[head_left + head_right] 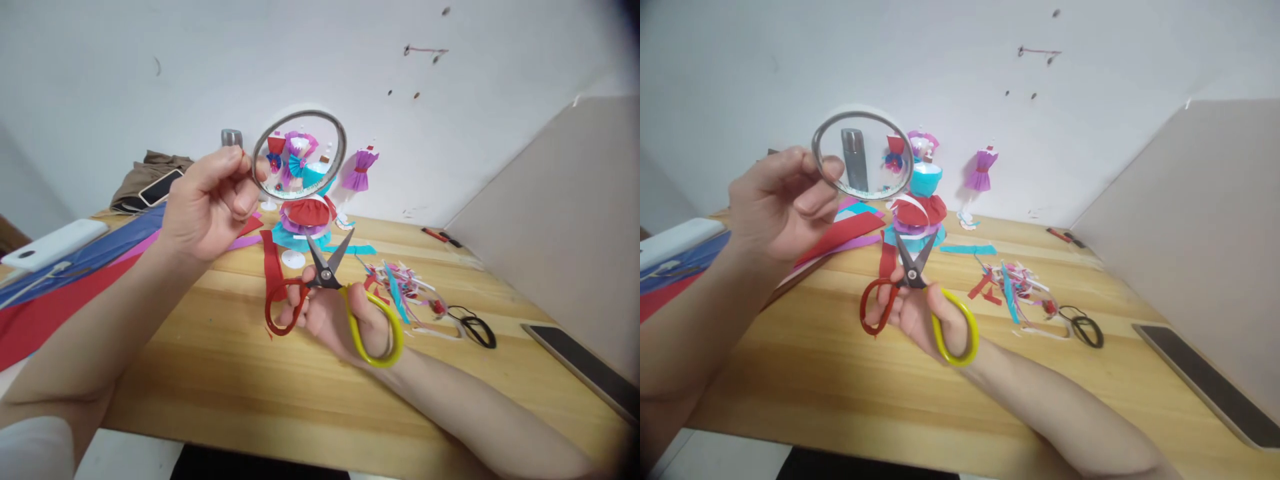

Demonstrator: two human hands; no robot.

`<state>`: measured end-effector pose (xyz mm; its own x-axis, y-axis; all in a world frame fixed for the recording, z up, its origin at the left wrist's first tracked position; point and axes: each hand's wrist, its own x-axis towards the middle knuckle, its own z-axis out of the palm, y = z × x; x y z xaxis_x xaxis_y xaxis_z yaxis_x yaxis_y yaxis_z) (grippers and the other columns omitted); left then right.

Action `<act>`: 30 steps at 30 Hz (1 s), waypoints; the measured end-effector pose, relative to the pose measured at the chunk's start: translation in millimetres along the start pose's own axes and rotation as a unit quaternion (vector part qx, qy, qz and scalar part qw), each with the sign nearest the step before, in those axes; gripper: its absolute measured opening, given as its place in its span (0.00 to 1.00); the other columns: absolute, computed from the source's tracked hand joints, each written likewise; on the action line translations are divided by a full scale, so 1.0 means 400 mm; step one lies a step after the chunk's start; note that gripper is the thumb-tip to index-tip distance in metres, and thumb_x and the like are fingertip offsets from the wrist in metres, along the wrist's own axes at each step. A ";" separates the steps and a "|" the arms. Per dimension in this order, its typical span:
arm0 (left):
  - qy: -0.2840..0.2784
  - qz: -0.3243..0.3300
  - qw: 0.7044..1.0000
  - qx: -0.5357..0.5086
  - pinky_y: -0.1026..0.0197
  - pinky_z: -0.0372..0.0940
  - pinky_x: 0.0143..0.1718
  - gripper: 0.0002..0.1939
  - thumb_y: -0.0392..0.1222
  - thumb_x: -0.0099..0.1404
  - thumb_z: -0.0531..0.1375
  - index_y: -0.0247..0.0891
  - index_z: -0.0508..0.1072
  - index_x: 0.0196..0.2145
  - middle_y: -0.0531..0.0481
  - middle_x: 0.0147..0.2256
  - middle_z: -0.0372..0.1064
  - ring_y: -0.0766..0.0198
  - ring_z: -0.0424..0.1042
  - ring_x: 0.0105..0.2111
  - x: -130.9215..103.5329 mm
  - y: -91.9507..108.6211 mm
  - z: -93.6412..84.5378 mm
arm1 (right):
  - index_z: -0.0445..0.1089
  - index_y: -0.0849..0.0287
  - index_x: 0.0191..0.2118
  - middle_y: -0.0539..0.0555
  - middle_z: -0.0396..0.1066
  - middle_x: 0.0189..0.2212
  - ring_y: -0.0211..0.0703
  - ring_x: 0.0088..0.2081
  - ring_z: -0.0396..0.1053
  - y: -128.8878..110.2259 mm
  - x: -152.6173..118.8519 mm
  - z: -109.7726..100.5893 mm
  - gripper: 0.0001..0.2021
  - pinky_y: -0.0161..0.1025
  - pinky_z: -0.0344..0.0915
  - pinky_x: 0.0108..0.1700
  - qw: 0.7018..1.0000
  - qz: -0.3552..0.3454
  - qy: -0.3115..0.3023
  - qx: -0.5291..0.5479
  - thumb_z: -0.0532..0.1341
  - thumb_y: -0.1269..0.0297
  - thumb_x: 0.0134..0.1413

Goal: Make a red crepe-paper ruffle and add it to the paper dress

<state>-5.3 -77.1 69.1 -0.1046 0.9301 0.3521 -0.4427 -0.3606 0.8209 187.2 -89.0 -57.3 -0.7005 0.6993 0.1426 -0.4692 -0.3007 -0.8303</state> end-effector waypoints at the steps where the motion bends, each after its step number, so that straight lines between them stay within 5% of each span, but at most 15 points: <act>1: -0.003 -0.001 1.000 0.015 0.70 0.52 0.17 0.20 0.31 0.70 0.50 0.35 0.68 0.21 0.53 0.24 0.70 0.78 0.53 0.15 -0.002 0.000 0.002 | 0.65 0.49 0.44 0.52 0.67 0.35 0.48 0.32 0.70 -0.008 -0.004 0.008 0.28 0.48 0.67 0.41 1.000 0.002 0.013 0.000 0.64 0.33 0.47; 7: -0.097 0.010 0.993 0.070 0.67 0.54 0.18 0.11 0.34 0.61 0.60 0.36 0.71 0.21 0.51 0.24 0.71 0.76 0.57 0.15 -0.009 -0.030 -0.006 | 0.67 0.51 0.44 0.51 0.67 0.32 0.43 0.27 0.67 -0.041 -0.015 0.030 0.27 0.47 0.69 0.36 0.999 0.006 0.046 -0.007 0.61 0.33 0.53; 12: -0.109 -0.023 0.989 0.099 0.64 0.61 0.26 0.11 0.36 0.61 0.62 0.36 0.70 0.21 0.52 0.25 0.71 0.75 0.60 0.16 -0.013 -0.051 -0.004 | 0.65 0.52 0.45 0.50 0.67 0.30 0.42 0.26 0.68 -0.052 -0.020 0.031 0.27 0.46 0.69 0.35 0.999 0.041 0.028 -0.007 0.59 0.33 0.56; 17: -0.146 -0.043 0.984 0.091 0.63 0.64 0.30 0.11 0.37 0.59 0.65 0.38 0.72 0.20 0.54 0.13 0.61 0.70 0.63 0.19 -0.015 -0.057 -0.002 | 0.65 0.52 0.47 0.48 0.67 0.29 0.38 0.21 0.63 -0.052 -0.015 0.027 0.28 0.43 0.69 0.31 0.999 0.022 0.026 -0.030 0.54 0.32 0.59; 23: -0.161 -0.053 0.982 0.079 0.65 0.68 0.32 0.11 0.38 0.59 0.66 0.37 0.73 0.21 0.54 0.18 0.67 0.74 0.61 0.17 -0.013 -0.061 -0.008 | 0.65 0.53 0.43 0.43 0.64 0.24 0.33 0.16 0.58 -0.044 -0.015 0.026 0.25 0.36 0.63 0.23 0.999 0.018 0.031 -0.002 0.56 0.34 0.61; 30: -0.178 -0.026 0.982 0.059 0.66 0.65 0.22 0.12 0.36 0.63 0.63 0.35 0.71 0.22 0.52 0.21 0.68 0.73 0.63 0.16 0.000 -0.071 -0.020 | 0.64 0.53 0.40 0.39 0.61 0.20 0.27 0.11 0.48 -0.025 -0.019 0.031 0.22 0.29 0.53 0.15 0.999 0.003 0.042 0.024 0.58 0.38 0.62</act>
<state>0.2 -66.2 42.1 0.2427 0.8713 0.4265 -0.3310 -0.3389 0.8807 190.6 -99.3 -43.2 -0.6566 0.7487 0.0910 -0.4917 -0.3335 -0.8044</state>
